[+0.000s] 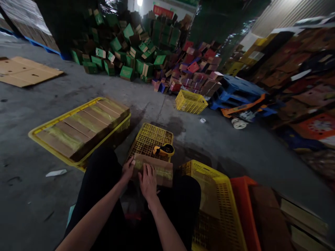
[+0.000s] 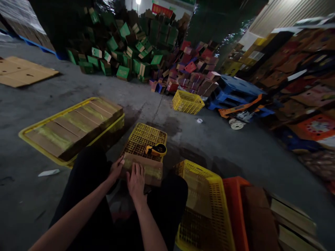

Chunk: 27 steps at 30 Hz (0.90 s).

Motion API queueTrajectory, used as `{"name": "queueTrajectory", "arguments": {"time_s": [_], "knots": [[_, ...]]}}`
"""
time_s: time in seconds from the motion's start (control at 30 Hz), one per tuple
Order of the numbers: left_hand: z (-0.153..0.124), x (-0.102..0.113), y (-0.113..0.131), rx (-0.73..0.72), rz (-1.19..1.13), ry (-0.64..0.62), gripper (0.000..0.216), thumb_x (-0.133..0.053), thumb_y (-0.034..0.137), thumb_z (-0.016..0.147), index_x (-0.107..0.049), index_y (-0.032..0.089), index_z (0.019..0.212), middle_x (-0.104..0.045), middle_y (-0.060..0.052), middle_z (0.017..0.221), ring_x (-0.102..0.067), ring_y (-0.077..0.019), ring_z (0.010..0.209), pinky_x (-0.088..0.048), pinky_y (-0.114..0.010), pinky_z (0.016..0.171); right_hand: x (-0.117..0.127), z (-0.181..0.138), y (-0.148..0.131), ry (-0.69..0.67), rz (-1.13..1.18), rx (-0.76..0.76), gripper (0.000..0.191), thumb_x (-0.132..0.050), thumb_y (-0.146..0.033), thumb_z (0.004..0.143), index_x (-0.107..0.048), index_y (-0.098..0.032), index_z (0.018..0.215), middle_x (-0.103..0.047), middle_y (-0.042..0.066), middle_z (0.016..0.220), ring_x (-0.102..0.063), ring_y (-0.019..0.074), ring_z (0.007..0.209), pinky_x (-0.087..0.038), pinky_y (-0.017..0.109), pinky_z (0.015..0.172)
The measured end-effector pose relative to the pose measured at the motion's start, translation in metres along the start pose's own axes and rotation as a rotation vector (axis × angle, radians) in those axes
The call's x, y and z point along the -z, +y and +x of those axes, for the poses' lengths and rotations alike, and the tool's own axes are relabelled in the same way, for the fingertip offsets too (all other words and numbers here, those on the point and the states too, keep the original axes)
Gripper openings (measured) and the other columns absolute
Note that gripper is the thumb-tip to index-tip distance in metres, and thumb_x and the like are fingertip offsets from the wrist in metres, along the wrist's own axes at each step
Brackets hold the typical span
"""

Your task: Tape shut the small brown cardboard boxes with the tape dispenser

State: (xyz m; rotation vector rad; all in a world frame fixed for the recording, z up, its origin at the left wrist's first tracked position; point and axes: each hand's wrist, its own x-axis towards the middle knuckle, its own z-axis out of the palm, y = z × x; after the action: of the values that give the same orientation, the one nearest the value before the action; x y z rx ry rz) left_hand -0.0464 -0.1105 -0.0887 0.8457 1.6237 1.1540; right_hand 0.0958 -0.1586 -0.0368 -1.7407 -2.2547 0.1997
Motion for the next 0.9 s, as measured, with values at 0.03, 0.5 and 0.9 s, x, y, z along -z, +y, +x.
{"name": "queueTrajectory", "arguments": {"time_s": [0.03, 0.5, 0.9], "knots": [[0.001, 0.000, 0.000, 0.004, 0.003, 0.003, 0.043, -0.059, 0.034, 0.093, -0.066, 0.018, 0.132, -0.064, -0.010, 0.137, -0.056, -0.0263, 0.132, -0.039, -0.036, 0.115, -0.001, 0.003, -0.001, -0.008, -0.001, 0.006, 0.052, -0.041, -0.038, 0.103, -0.046, -0.016, 0.150, -0.053, 0.014, 0.146, -0.043, 0.0302, 0.136, -0.028, 0.052, 0.119], [0.000, 0.001, 0.003, 0.025, -0.022, -0.004, 0.042, -0.056, 0.033, 0.095, -0.065, 0.017, 0.133, -0.060, -0.011, 0.142, -0.053, -0.0250, 0.136, -0.036, -0.036, 0.117, -0.015, 0.015, -0.019, 0.002, -0.009, 0.007, 0.049, -0.036, -0.034, 0.105, -0.044, -0.020, 0.151, -0.051, 0.014, 0.148, -0.041, 0.0290, 0.139, -0.022, 0.058, 0.119], [0.010, 0.000, -0.009, 0.004, -0.040, -0.033, 0.036, -0.052, 0.024, 0.095, -0.068, 0.019, 0.128, -0.064, -0.007, 0.138, -0.051, -0.0223, 0.138, -0.037, -0.038, 0.117, -0.009, 0.035, -0.026, -0.055, -0.027, 0.072, 0.053, -0.043, -0.018, 0.096, -0.047, -0.017, 0.148, -0.055, 0.010, 0.141, -0.047, 0.0276, 0.127, -0.030, 0.046, 0.119]]}}
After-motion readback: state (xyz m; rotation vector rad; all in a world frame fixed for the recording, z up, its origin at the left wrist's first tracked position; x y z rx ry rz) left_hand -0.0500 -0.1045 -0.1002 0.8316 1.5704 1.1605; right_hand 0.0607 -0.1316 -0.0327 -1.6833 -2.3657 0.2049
